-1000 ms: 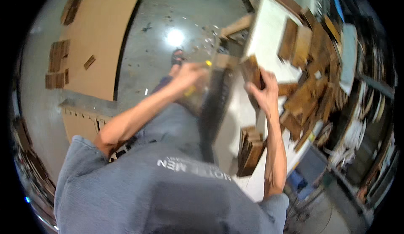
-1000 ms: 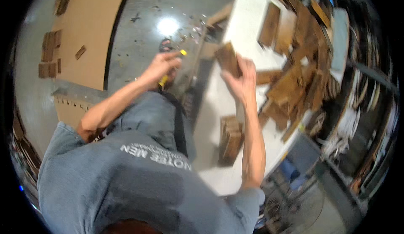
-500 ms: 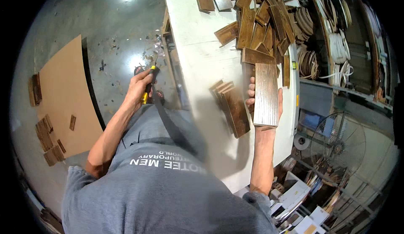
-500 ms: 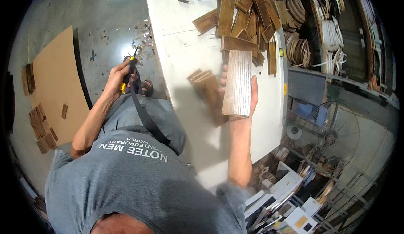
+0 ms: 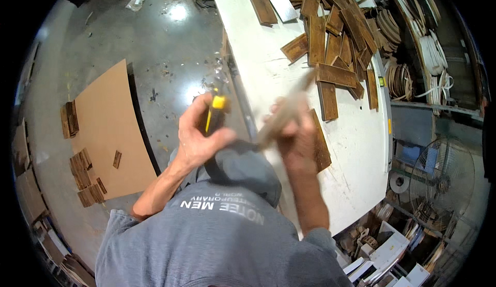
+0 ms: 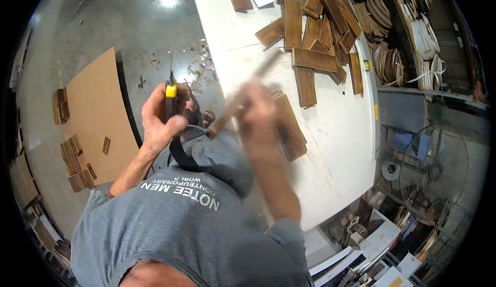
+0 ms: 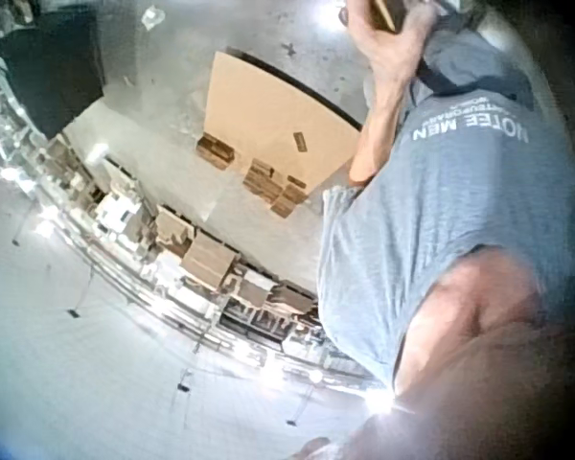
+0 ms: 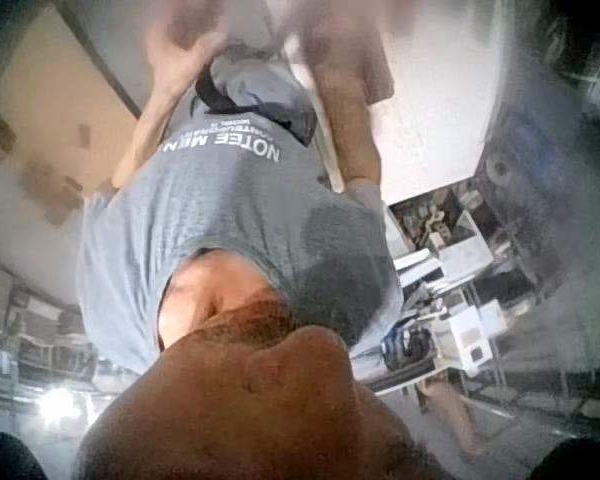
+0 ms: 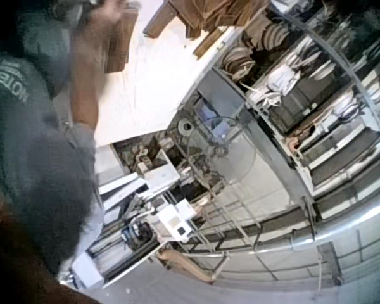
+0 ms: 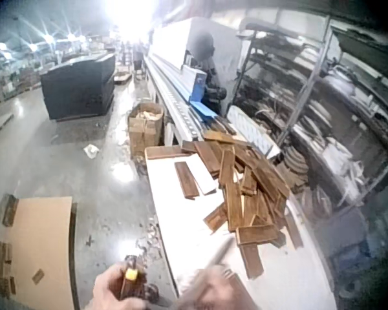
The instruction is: The person picks up wood pieces from the floor, stacks them on a board, and uses a utility knife to trim the edges of several pieces over a workbench.
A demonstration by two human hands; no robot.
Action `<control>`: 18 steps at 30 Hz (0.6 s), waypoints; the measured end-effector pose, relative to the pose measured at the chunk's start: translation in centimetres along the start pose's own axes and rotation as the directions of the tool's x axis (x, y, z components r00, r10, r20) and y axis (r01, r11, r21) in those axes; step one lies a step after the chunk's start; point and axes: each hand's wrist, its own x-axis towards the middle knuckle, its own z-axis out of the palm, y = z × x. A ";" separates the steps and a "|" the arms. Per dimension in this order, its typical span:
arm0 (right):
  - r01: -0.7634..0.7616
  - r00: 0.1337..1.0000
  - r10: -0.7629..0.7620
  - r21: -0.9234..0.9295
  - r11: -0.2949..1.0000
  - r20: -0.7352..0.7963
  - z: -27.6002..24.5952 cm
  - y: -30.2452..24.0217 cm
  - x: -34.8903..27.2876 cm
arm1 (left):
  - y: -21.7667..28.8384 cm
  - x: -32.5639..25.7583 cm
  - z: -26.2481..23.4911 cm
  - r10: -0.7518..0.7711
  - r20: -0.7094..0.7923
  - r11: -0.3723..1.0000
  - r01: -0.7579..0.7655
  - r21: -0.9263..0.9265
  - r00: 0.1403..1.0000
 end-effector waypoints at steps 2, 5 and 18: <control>0.105 0.991 -0.106 0.018 0.994 0.083 3.5 1.3 0.8 | 1.8 -0.2 0.7 -0.003 0.033 1.000 0.004 -0.026 0.999; -0.283 0.953 0.098 0.724 0.629 0.288 8.9 -1.1 1.7 | 2.6 0.1 0.5 -0.035 -0.069 0.952 0.054 0.302 0.997; 0.908 0.402 -0.559 -0.393 0.144 0.725 3.7 -5.3 4.7 | 2.7 2.6 -3.5 -0.569 0.197 0.496 0.524 -0.693 0.798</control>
